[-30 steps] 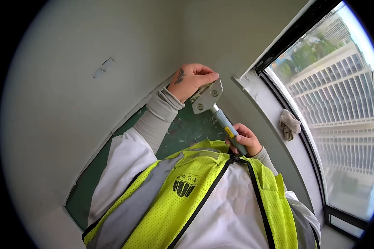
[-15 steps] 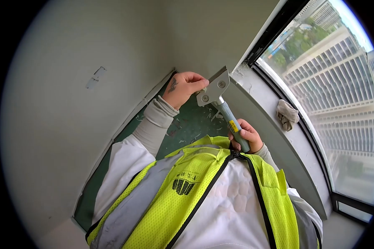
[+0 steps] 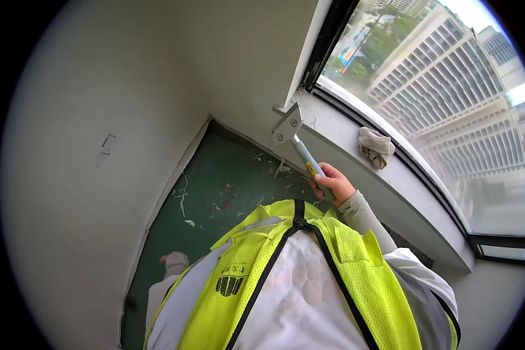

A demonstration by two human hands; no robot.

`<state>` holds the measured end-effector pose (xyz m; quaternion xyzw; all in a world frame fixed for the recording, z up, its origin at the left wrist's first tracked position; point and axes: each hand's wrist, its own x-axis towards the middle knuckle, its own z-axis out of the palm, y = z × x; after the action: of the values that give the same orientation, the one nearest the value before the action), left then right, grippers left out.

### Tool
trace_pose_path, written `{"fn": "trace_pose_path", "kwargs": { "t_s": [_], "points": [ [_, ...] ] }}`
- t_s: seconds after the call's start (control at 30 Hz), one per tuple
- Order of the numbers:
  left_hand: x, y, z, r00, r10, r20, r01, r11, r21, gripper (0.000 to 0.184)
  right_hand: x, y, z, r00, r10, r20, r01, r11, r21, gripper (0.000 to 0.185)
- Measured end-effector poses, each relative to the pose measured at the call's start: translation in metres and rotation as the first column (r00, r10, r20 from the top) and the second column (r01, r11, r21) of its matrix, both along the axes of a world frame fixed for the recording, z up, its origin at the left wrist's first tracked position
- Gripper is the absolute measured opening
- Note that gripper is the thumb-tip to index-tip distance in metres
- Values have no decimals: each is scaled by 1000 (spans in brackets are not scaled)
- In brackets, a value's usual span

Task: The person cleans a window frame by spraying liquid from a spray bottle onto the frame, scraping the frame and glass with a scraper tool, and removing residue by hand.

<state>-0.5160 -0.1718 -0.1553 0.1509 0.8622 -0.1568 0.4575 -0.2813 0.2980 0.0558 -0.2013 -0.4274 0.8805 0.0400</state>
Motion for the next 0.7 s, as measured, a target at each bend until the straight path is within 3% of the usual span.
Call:
{"fn": "trace_pose_path", "kwargs": {
  "t_s": [0.07, 0.1, 0.13, 0.2, 0.27, 0.33, 0.37, 0.4, 0.47, 0.5, 0.53, 0.57, 0.6, 0.7],
  "points": [
    [23, -44, 6, 998, 60, -20, -58, 995, 85, 33, 12, 5, 0, 952, -16, 305, -41, 983, 180, 36],
    [18, -41, 15, 999, 50, -18, -48, 995, 91, 33, 18, 2, -4, 954, -90, 286, 75, 995, 65, 31],
    [19, -34, 23, 991, 136, 9, -136, 980, 146, 29, 23, -2, -8, 952, -97, 291, 79, 994, 73, 31],
    [22, -6, 28, 973, 228, 42, -231, 947, 223, 26, 24, -3, -15, 894, -267, 360, 179, 949, 258, 27],
    [24, 36, 31, 989, 119, -93, -72, 913, 403, 34, 24, 2, -24, 890, -278, 361, 186, 945, 269, 27],
    [28, 86, 44, 987, 25, -157, 84, 758, 647, 45, 20, 1, -19, 905, -355, 233, 244, 884, 399, 29],
    [29, 115, 57, 992, 14, -124, 76, 718, 692, 49, 17, 2, -15, 897, -412, 157, 282, 810, 514, 33],
    [30, 140, 66, 996, 1, -93, 67, 677, 733, 53, 11, 5, -9, 900, -407, 155, 276, 808, 520, 33],
    [38, 176, 50, 986, 45, 158, -152, 612, 776, 58, 0, 18, 2, 891, -452, -35, 363, 665, 653, 38],
    [44, 187, 34, 986, 52, 156, -155, 611, 776, 58, -6, 31, 1, 903, -426, -55, 348, 650, 676, 37],
    [53, 197, 18, 901, -102, 422, -292, 578, 762, 58, -12, 44, 5, 906, -420, -55, 343, 653, 675, 37],
    [60, 202, 5, 727, -255, 638, -424, 564, 709, 58, -17, 57, 11, 924, -383, 23, 263, 677, 688, 35],
    [65, 205, 2, 729, -244, 640, -431, 562, 706, 58, -21, 69, 13, 934, -343, 103, 180, 697, 694, 32],
    [72, 208, 2, 927, -112, 358, -205, 649, 733, 50, -24, 106, 8, 964, -257, 76, 158, 775, 612, 25]
  ]
}}
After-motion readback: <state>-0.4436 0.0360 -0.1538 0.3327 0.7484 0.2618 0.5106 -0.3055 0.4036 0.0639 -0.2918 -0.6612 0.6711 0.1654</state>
